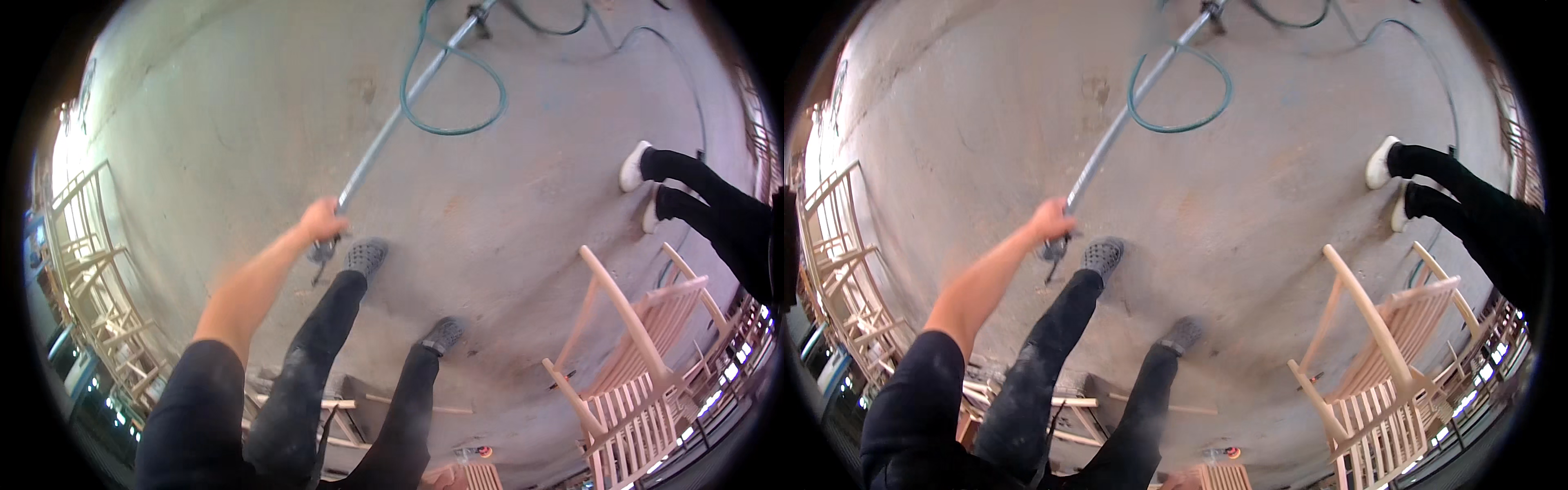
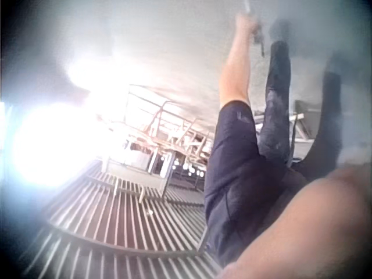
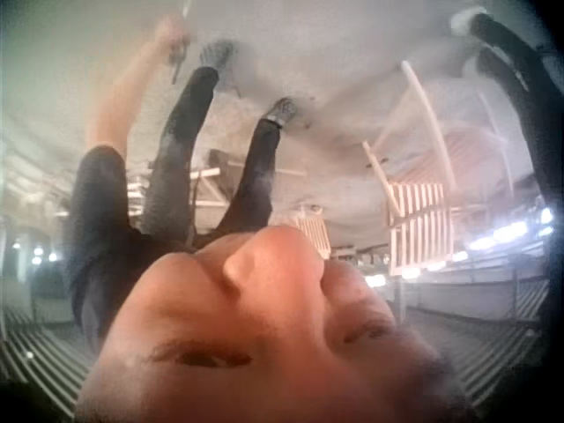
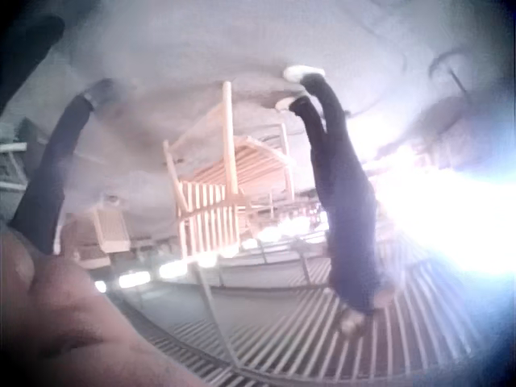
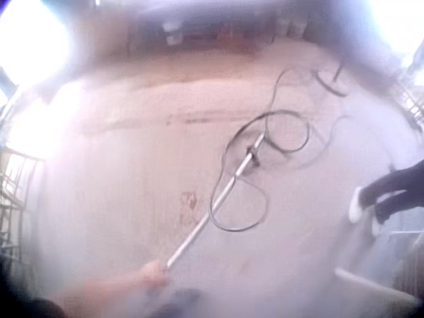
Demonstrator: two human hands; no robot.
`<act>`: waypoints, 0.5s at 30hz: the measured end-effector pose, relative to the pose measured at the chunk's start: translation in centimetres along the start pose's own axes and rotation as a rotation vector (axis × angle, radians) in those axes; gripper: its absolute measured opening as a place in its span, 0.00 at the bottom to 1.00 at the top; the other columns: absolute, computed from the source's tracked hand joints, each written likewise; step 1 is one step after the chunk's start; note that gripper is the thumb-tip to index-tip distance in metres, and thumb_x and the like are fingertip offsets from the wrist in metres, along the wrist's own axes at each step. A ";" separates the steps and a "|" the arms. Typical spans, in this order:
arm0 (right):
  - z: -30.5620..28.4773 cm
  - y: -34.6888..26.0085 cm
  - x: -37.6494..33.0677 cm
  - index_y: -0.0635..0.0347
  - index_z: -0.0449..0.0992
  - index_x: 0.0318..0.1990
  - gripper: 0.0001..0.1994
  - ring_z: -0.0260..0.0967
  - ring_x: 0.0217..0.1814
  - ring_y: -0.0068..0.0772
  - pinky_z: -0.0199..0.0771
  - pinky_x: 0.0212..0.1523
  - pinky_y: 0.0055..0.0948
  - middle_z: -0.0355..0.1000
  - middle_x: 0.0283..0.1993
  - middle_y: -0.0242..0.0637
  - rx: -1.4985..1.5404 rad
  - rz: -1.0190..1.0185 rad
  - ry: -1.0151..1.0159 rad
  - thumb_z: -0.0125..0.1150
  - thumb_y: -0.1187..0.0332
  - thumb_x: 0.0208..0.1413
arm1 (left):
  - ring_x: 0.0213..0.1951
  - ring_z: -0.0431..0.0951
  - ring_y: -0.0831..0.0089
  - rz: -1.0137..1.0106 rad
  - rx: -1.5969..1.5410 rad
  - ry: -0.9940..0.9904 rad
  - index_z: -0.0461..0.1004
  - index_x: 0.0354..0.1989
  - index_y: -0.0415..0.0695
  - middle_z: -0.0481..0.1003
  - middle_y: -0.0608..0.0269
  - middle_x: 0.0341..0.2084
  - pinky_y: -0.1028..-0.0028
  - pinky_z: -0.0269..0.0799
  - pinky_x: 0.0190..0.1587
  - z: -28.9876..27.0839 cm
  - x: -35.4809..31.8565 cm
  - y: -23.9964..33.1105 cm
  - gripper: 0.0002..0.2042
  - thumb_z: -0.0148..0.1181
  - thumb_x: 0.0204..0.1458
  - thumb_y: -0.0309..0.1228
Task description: The person assembles wooden chairs by inserting screws into pre-drilled holes and using a pneumatic drill to fasten them. They handle the chair frame, align parts, and secure joints with screws and a drill, working on multiple chairs in a workshop.
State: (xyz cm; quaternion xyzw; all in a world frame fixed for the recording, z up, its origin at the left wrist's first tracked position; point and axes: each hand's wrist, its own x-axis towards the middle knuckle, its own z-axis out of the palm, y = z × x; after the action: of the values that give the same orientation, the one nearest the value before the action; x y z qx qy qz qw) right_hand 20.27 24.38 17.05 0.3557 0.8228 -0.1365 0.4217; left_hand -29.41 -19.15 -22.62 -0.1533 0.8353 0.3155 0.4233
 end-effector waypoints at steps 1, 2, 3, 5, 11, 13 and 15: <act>0.5 -0.6 0.1 0.59 0.78 0.57 0.19 0.70 0.57 0.43 0.71 0.56 0.40 0.75 0.56 0.42 -0.032 -0.128 0.098 0.52 0.57 0.68 | 0.31 0.82 0.54 -0.060 -0.159 -0.067 0.73 0.32 0.41 0.79 0.49 0.25 0.57 0.77 0.36 -0.1 -4.0 3.8 0.14 0.65 0.41 0.37; -0.2 -5.1 0.8 0.59 0.78 0.57 0.19 0.70 0.58 0.43 0.71 0.56 0.40 0.75 0.56 0.42 -0.053 -0.236 0.202 0.52 0.57 0.68 | 0.31 0.82 0.56 0.044 -0.068 0.025 0.72 0.32 0.40 0.78 0.49 0.25 0.58 0.77 0.35 0.3 -7.3 7.5 0.14 0.65 0.42 0.36; -1.2 -9.6 1.6 0.60 0.73 0.60 0.25 0.66 0.64 0.48 0.67 0.62 0.46 0.72 0.61 0.47 0.087 -0.210 0.253 0.61 0.55 0.60 | 0.33 0.82 0.54 -0.085 -0.123 -0.048 0.72 0.33 0.39 0.79 0.48 0.26 0.56 0.77 0.37 0.7 -11.0 11.3 0.14 0.65 0.43 0.36; -8.7 -21.4 4.0 0.60 0.68 0.64 0.36 0.62 0.70 0.54 0.63 0.67 0.51 0.68 0.65 0.51 0.242 -0.372 0.263 0.71 0.53 0.51 | 0.36 0.82 0.52 0.011 -0.207 -0.108 0.75 0.37 0.39 0.80 0.47 0.29 0.56 0.77 0.40 5.2 -18.2 13.1 0.17 0.66 0.48 0.40; -12.1 -20.8 0.8 0.56 0.67 0.67 0.39 0.74 0.55 0.56 0.74 0.55 0.51 0.75 0.55 0.50 0.344 -0.095 0.079 0.71 0.54 0.45 | 0.38 0.82 0.65 -0.133 -0.733 -0.710 0.78 0.39 0.39 0.81 0.55 0.34 0.62 0.78 0.44 15.5 -37.1 20.2 0.25 0.63 0.58 0.54; -12.9 -15.4 -2.6 0.54 0.69 0.65 0.37 0.77 0.45 0.56 0.77 0.48 0.51 0.79 0.48 0.47 0.306 -0.082 0.052 0.70 0.56 0.44 | 0.42 0.82 0.58 -0.382 -0.830 -0.989 0.78 0.40 0.37 0.81 0.51 0.36 0.55 0.77 0.50 16.8 -39.2 21.7 0.27 0.58 0.61 0.56; -13.2 -12.4 -6.6 0.52 0.71 0.64 0.35 0.78 0.40 0.57 0.78 0.44 0.51 0.80 0.44 0.46 0.333 -0.109 -0.006 0.70 0.57 0.44 | 0.45 0.81 0.49 -0.454 -0.860 -1.089 0.75 0.36 0.34 0.81 0.47 0.35 0.48 0.75 0.54 17.8 -37.7 20.5 0.32 0.51 0.63 0.60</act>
State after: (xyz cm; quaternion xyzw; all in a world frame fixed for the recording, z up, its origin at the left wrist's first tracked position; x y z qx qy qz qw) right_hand 6.33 19.38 29.34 0.3750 0.8057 -0.2947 0.3513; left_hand -6.80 7.59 7.96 -0.2967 0.2563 0.5517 0.7361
